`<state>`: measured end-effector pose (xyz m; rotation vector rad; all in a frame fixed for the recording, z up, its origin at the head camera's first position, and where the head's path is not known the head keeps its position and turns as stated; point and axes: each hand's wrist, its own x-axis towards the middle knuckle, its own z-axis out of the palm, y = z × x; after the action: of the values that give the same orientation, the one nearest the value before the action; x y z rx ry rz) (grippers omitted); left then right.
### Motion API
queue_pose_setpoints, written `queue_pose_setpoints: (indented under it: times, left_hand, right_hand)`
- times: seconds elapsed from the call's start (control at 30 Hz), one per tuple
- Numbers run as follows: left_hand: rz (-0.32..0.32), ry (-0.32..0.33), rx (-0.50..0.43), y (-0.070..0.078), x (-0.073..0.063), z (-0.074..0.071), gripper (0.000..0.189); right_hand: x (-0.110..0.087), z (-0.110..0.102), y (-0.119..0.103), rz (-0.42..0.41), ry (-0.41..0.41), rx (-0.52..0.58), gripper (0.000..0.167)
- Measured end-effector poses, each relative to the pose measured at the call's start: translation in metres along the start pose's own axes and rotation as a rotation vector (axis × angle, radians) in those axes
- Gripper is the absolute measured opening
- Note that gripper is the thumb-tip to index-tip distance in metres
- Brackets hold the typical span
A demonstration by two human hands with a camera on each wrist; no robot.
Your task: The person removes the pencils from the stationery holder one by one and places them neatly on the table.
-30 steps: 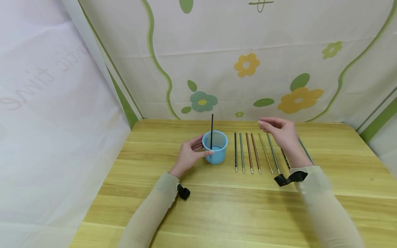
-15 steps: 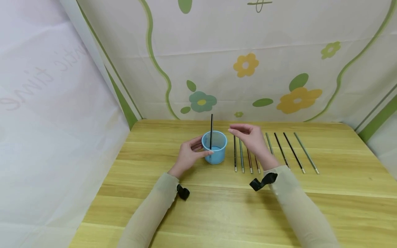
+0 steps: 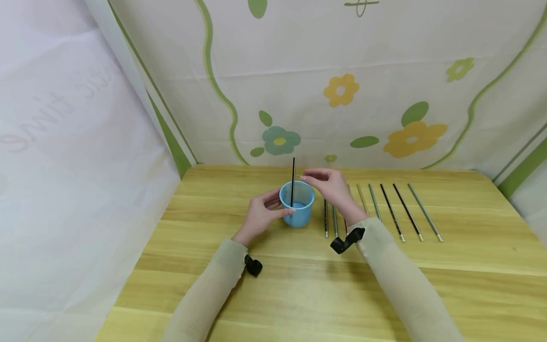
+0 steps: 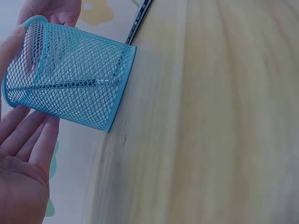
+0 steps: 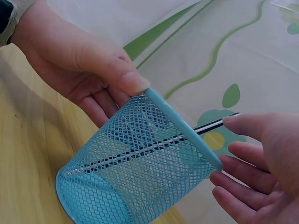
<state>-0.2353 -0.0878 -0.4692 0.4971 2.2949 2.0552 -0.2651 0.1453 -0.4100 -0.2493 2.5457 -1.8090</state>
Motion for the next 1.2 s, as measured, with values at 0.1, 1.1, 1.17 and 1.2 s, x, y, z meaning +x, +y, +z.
queue_pose_setpoints:
  times: [0.1, 1.1, 1.17, 1.2]
  left_hand:
    - [0.009, -0.004, -0.003, 0.000, 0.001, 0.001, 0.068]
    - [-0.013, -0.030, -0.028, 0.000, 0.002, 0.000, 0.068]
    - [-0.012, -0.025, -0.022, -0.001, 0.002, 0.000, 0.067]
    - [-0.011, -0.024, -0.022, -0.001, 0.002, 0.000, 0.067]
  right_hand:
    - [0.005, 0.004, 0.000, -0.012, -0.008, -0.004, 0.040]
    - [0.020, 0.024, 0.004, -0.019, -0.005, 0.027, 0.035]
    - [0.020, 0.025, 0.005, -0.017, -0.009, 0.030, 0.033]
    - [0.020, 0.026, 0.005, -0.017, -0.011, 0.031, 0.033]
